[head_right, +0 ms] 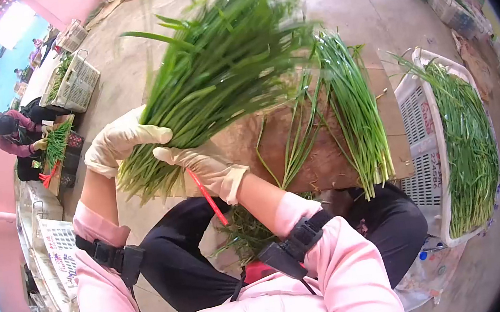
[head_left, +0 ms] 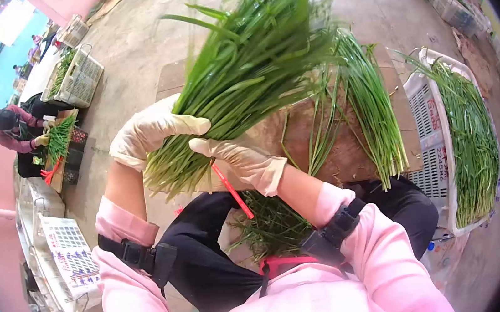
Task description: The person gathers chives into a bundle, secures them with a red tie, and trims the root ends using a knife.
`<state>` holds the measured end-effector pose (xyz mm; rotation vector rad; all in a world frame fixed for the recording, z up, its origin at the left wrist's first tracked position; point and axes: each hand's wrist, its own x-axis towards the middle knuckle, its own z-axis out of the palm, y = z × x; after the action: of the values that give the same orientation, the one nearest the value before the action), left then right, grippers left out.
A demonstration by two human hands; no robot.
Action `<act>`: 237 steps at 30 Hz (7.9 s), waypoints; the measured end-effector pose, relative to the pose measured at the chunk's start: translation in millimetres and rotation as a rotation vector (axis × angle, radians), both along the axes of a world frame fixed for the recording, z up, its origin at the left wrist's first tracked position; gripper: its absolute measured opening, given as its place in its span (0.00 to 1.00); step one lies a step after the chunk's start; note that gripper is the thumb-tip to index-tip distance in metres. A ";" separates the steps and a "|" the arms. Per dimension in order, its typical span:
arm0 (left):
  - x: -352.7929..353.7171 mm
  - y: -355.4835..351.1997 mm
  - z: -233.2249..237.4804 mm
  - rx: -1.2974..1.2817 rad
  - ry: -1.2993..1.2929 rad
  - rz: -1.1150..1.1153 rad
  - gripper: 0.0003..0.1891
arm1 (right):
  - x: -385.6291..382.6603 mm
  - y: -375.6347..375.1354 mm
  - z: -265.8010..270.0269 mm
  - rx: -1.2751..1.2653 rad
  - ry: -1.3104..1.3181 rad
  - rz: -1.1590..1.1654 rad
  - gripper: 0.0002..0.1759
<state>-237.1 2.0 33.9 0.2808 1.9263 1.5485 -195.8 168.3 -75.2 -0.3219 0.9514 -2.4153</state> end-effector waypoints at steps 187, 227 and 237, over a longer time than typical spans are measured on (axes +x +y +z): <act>24.6 -83.6 -162.7 0.281 -0.032 0.614 0.10 | -74.2 -34.9 0.1 1.232 1.232 0.502 0.13; 33.6 -77.5 -177.2 0.724 -0.090 0.954 0.08 | -36.0 44.7 16.0 0.704 0.374 -0.175 0.14; 22.8 16.6 -144.3 0.048 0.657 0.909 0.03 | -6.7 22.6 -39.5 0.376 0.049 -0.080 0.66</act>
<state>-214.4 18.6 -110.4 -0.1263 2.7536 2.2692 -202.5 190.8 -114.7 -0.2080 1.4344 -2.2427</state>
